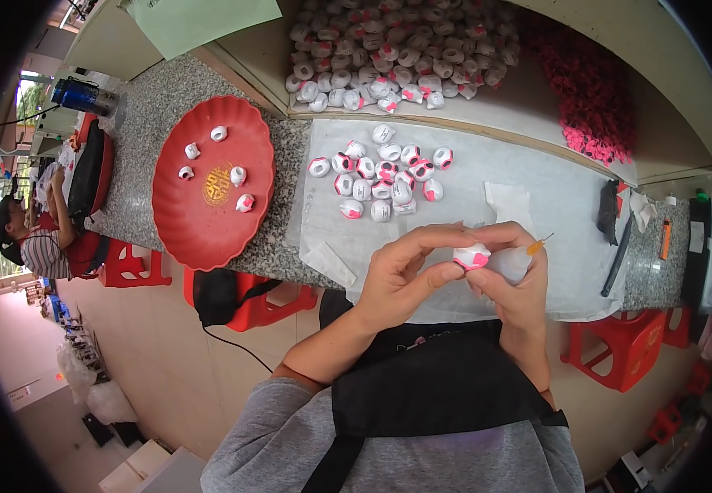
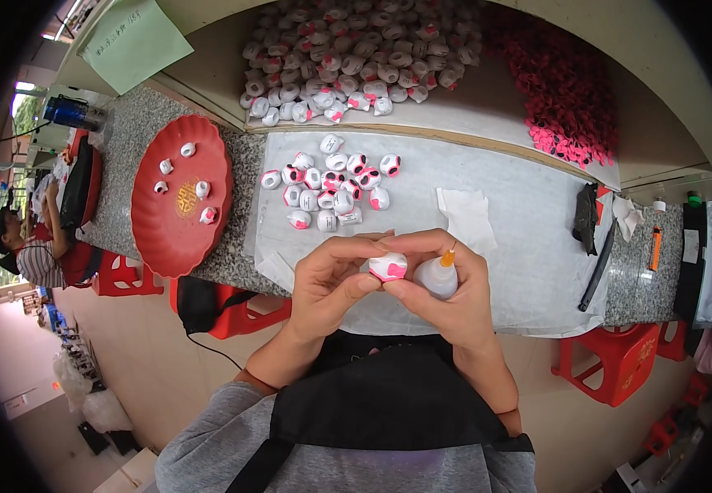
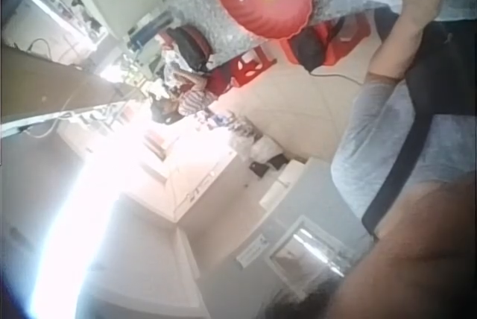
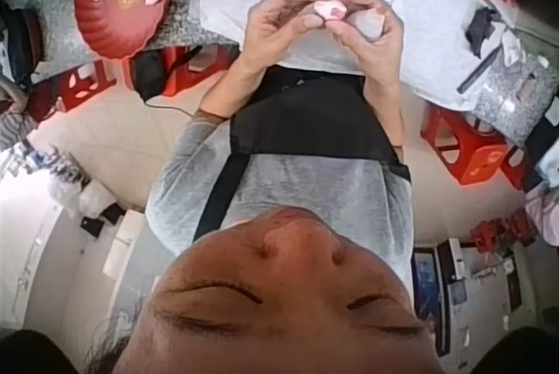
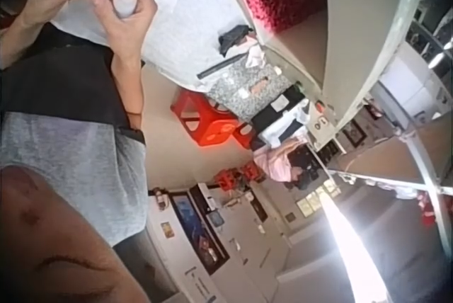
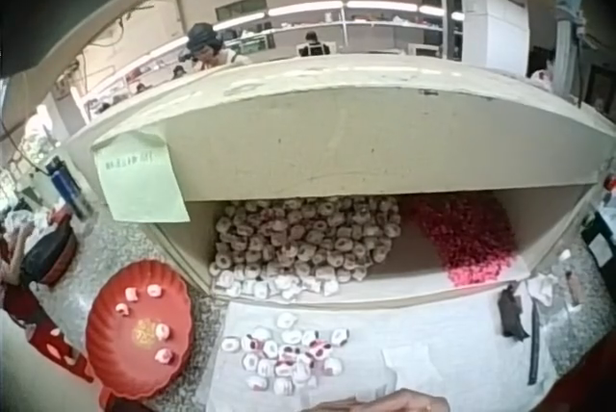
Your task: Applying glue to small toy components to assemble them at a factory workbench.
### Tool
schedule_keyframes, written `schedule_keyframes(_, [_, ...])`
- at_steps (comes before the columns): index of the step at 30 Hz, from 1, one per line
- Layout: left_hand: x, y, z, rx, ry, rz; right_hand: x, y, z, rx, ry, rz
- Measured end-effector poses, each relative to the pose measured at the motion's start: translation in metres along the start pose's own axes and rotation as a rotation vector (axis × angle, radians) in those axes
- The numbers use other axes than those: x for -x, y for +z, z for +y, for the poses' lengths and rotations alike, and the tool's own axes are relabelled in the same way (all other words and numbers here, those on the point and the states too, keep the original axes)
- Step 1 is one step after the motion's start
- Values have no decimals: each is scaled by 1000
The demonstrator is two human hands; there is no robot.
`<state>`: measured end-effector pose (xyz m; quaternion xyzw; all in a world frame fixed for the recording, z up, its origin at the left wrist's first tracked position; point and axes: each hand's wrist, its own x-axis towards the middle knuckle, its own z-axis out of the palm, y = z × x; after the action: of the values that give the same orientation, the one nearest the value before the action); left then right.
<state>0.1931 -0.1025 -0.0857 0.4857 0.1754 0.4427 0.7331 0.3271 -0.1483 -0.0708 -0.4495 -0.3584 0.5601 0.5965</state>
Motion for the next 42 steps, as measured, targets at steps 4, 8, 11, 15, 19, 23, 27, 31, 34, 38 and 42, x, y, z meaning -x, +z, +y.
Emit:
schedule_keyframes(4, [0, 0, 0, -37, 14, -17, 1, -1, 1, 3, -13, -4])
schedule_keyframes(8, [1, 0, -3, -33, 28, -1, 1, 2, 2, -29, -27, 12])
schedule_keyframes(11, [2, 2, -2, -34, 18, 24, 1, 2, 1, -15, -20, 31])
schedule_keyframes(15, [2, 3, -4, 68, 7, 23, 1, 0, 0, -59, 36, 1])
schedule_keyframes(19, [4, -5, -13, 40, 17, -22, 5, -1, 3, -13, -20, -18])
schedule_keyframes(23, [4, -4, -15, 18, 55, -37, 7, -2, 6, -12, -26, -13])
schedule_keyframes(27, [-7, -8, -10, -138, -27, -47, 2, -10, 9, 65, -5, 32])
schedule_keyframes(31, [-44, -20, 6, -1208, 100, -287, -5, -26, 5, 215, -100, 321])
schedule_keyframes(34, [-61, -20, -3, -1490, 299, -322, 2, -43, 2, 236, -113, 319])
schedule_keyframes(38, [-128, -6, -16, -1603, 527, -189, 6, -46, 6, 245, -119, 323])
schedule_keyframes(42, [-198, -1, -53, -1843, 680, 42, 10, -45, 1, 234, -105, 304])
